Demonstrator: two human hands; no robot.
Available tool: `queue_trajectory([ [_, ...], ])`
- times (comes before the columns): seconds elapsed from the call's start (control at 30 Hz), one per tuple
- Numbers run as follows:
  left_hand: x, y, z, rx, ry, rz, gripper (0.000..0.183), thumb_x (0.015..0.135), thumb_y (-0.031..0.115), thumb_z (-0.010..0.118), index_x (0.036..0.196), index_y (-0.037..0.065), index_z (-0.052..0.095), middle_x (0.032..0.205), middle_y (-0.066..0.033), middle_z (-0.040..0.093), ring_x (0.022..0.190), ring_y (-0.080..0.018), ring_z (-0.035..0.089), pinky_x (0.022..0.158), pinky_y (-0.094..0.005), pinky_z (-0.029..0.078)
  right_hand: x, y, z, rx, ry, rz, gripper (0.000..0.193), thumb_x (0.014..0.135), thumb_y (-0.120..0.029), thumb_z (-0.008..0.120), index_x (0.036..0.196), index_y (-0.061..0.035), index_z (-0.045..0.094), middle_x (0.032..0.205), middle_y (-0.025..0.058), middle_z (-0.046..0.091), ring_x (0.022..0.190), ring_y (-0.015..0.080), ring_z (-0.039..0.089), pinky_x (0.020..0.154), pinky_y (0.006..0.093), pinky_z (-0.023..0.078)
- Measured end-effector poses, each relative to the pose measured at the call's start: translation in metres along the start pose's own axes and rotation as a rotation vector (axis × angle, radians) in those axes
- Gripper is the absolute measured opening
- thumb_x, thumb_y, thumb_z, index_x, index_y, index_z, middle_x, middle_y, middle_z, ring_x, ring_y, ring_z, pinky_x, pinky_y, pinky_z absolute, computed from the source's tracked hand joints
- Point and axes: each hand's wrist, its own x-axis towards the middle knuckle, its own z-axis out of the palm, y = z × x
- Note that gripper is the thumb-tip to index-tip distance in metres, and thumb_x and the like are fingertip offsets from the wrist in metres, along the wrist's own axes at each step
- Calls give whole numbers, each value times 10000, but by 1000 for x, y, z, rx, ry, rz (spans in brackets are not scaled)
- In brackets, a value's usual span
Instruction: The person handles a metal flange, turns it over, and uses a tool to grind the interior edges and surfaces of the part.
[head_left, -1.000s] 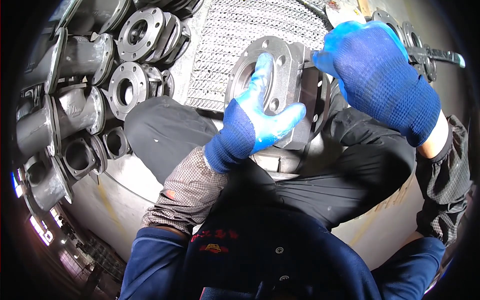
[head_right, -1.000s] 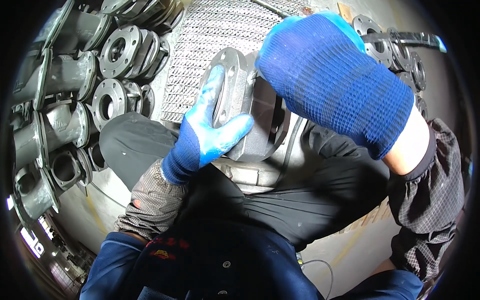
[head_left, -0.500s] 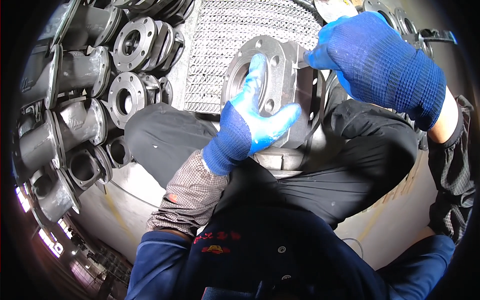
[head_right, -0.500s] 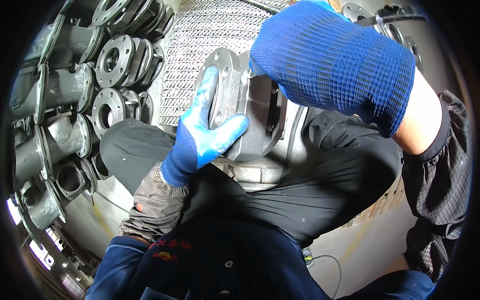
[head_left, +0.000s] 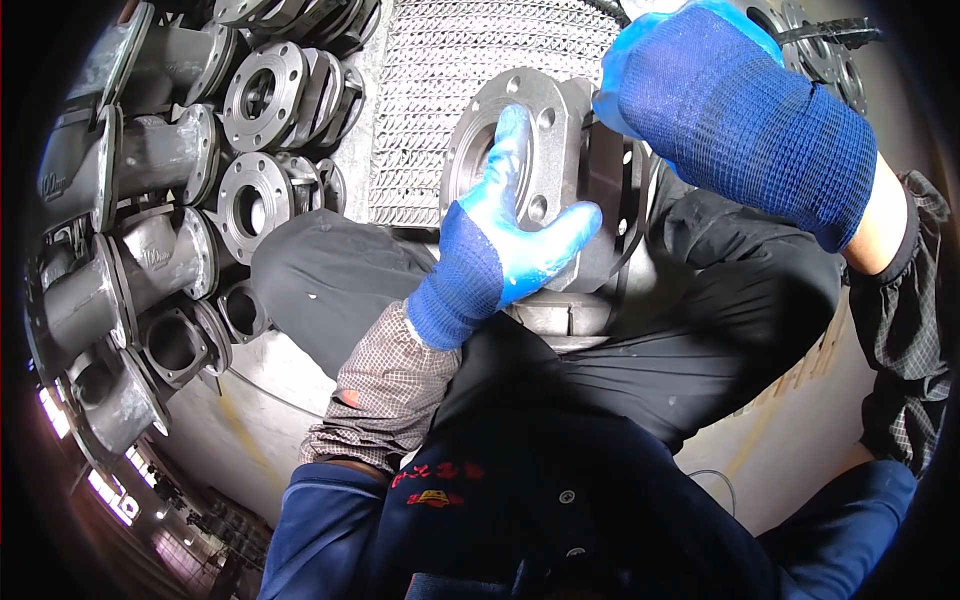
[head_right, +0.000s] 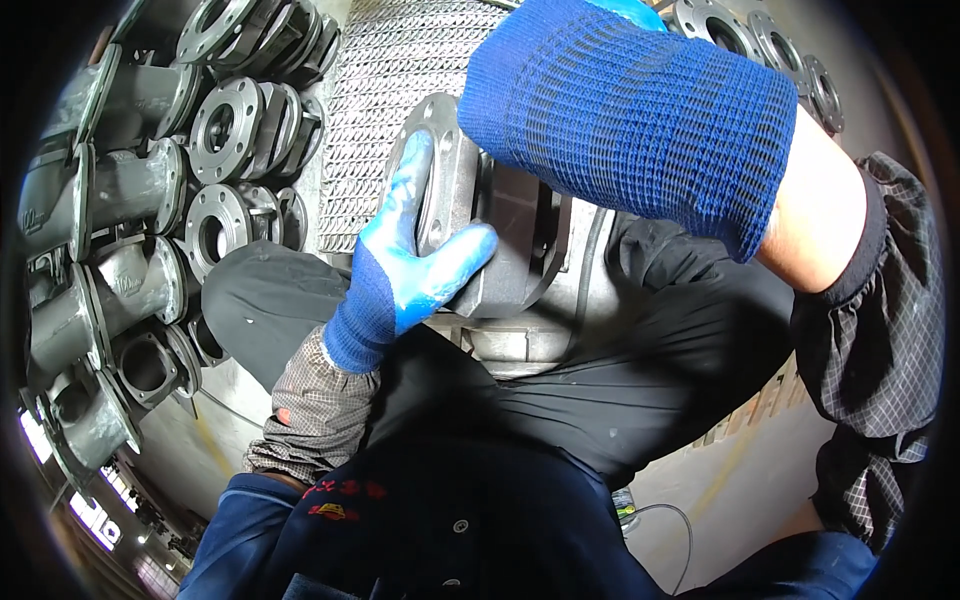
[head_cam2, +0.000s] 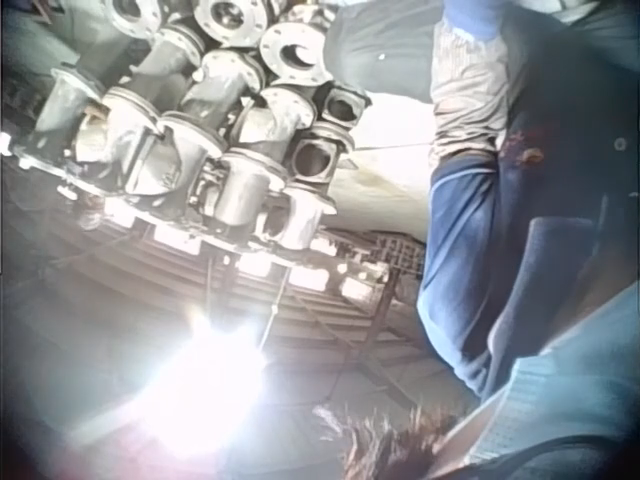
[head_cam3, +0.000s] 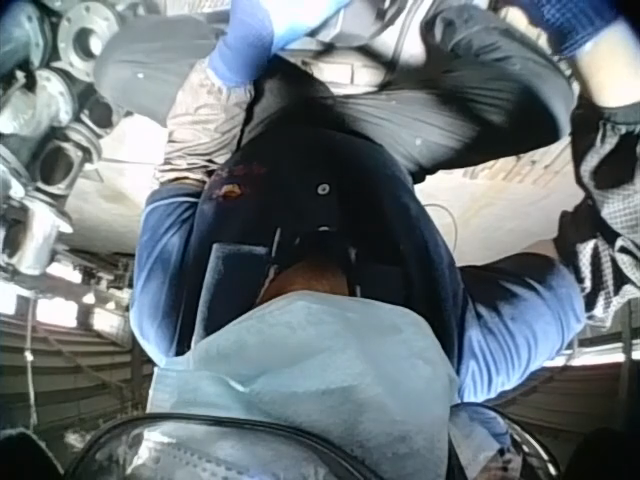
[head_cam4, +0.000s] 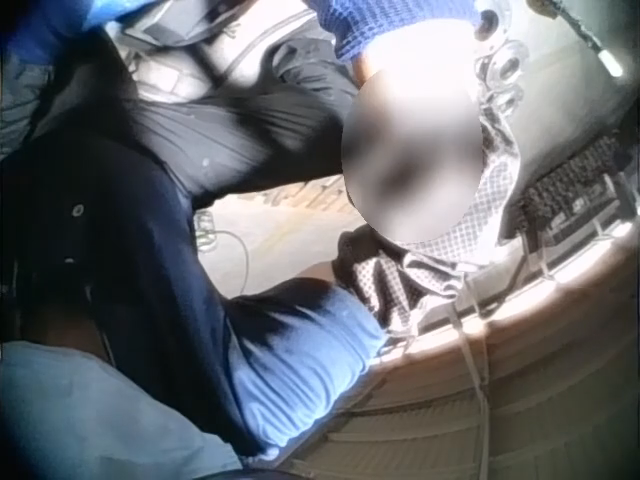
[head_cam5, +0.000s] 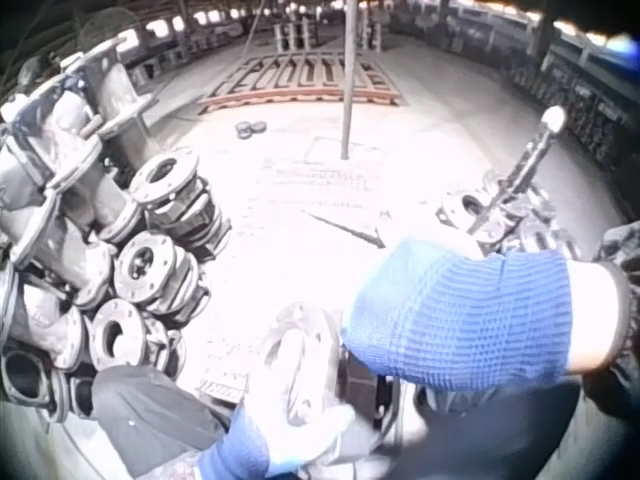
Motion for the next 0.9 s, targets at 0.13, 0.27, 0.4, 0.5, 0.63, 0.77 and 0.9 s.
queue_trajectory([
  [0.13,0,4,0,-22,-3,-68,861,726,213,751,1382,-98,289,1412,-251,367,1307,-290,384,1064,-348,319,-1,-1,2,20,5,4,291,744,38,603,980,-111,683,857,84,637,825,224,651,736,342,538],
  [0.27,1,5,-1,28,-26,-65,866,724,221,749,1382,-100,287,1413,-253,364,1310,-292,381,1068,-352,316,-5,0,3,34,6,8,289,743,39,599,976,-110,684,856,84,637,823,224,651,736,341,538],
  [0.4,0,4,0,16,-29,-39,871,720,226,749,1383,-100,286,1412,-256,364,1310,-293,382,1069,-354,315,-6,0,2,33,12,11,288,741,41,596,971,-109,685,855,84,637,821,224,651,735,341,538],
  [0.5,1,3,1,15,-26,-38,872,719,225,750,1386,-93,287,1408,-255,372,1303,-295,391,1064,-354,323,-5,0,2,40,15,14,287,741,42,594,967,-109,686,854,84,637,820,224,651,735,341,537],
  [0.63,1,4,0,39,-23,-35,869,721,227,747,1392,-80,289,1400,-247,387,1282,-294,419,1045,-349,349,-5,-5,1,47,11,11,286,739,43,591,962,-108,686,853,84,637,818,224,651,734,340,537],
  [0.77,0,5,0,63,-28,-63,864,722,224,743,1393,-78,289,1398,-242,392,1269,-290,434,1033,-344,364,-4,-7,1,46,5,15,285,738,45,588,957,-107,687,852,84,638,816,224,651,734,340,537],
  [0.9,1,0,2,38,-11,7,865,723,220,741,1394,-80,285,1394,-239,398,1264,-282,440,1028,-341,369,-4,-11,-2,32,23,26,284,737,46,585,953,-106,688,851,85,638,813,223,651,733,340,537],
])
